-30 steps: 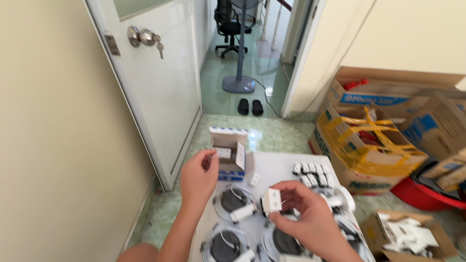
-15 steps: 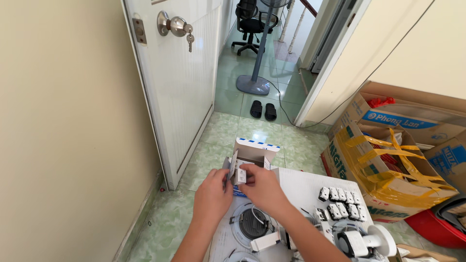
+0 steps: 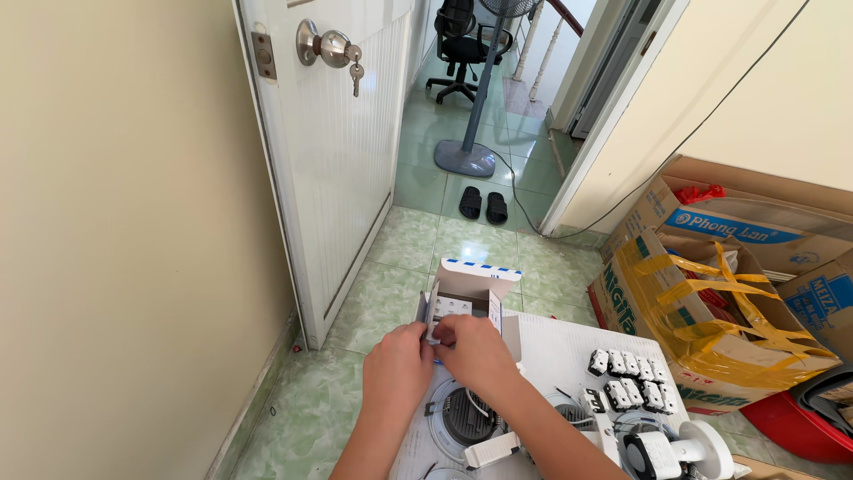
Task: The person sits on the floor and repeatedly picks up small white electrical components from a box, rotates them in both hands to view different sides, and places them back into the box. The person handles several similar components one at a time throughout the episode.
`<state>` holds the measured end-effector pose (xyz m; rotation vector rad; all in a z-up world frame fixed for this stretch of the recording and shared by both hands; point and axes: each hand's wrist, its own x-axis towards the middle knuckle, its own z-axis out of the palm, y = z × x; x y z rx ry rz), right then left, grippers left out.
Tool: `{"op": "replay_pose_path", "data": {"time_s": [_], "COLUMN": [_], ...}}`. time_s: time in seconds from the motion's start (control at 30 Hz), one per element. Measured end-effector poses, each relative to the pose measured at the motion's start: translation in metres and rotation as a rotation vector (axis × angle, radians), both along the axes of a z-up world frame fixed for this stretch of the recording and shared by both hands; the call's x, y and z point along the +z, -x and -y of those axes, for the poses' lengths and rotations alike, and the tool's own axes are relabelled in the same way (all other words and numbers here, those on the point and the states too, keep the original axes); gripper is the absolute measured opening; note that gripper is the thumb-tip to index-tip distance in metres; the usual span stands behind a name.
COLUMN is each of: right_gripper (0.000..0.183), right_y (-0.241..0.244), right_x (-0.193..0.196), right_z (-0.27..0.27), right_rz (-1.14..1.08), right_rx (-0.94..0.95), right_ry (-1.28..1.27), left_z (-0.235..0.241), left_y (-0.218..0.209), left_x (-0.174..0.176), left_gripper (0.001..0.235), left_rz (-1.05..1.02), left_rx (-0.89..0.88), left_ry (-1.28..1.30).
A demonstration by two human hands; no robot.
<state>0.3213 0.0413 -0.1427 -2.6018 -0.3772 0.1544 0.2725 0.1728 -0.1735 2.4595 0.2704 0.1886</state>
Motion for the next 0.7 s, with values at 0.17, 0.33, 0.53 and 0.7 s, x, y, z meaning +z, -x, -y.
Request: {"op": "replay_pose_path", "data": {"time_s": [0.17, 0.33, 0.53, 0.7], "right_gripper": [0.026, 0.027, 0.023, 0.019], "right_y": [0.012, 0.022, 0.049, 0.014], "right_x": [0.001, 0.017, 0.091, 0.075], "right_z": [0.001, -0.001, 0.001, 0.052], "right_rz": [0.048, -0.032, -0.154, 0.036], "right_rx": [0.058, -0.071, -0.121, -0.243], "right_ry": [0.067, 0.143, 0.052, -0.107], "left_z": [0.001, 0.002, 0.002, -0.001], "left_y": [-0.002, -0.004, -0.002, 0.006], "left_x": [-0.007, -0.007, -0.003, 0.013], "left_gripper": [0.009, 0.010, 0.012, 0.017], "left_rz": [-0.001, 0.015, 0.077, 0.088], "left_rx": [0.011, 0.027, 0.039, 0.050], "left_ry": [0.003, 0.017, -0.027, 0.004]}}
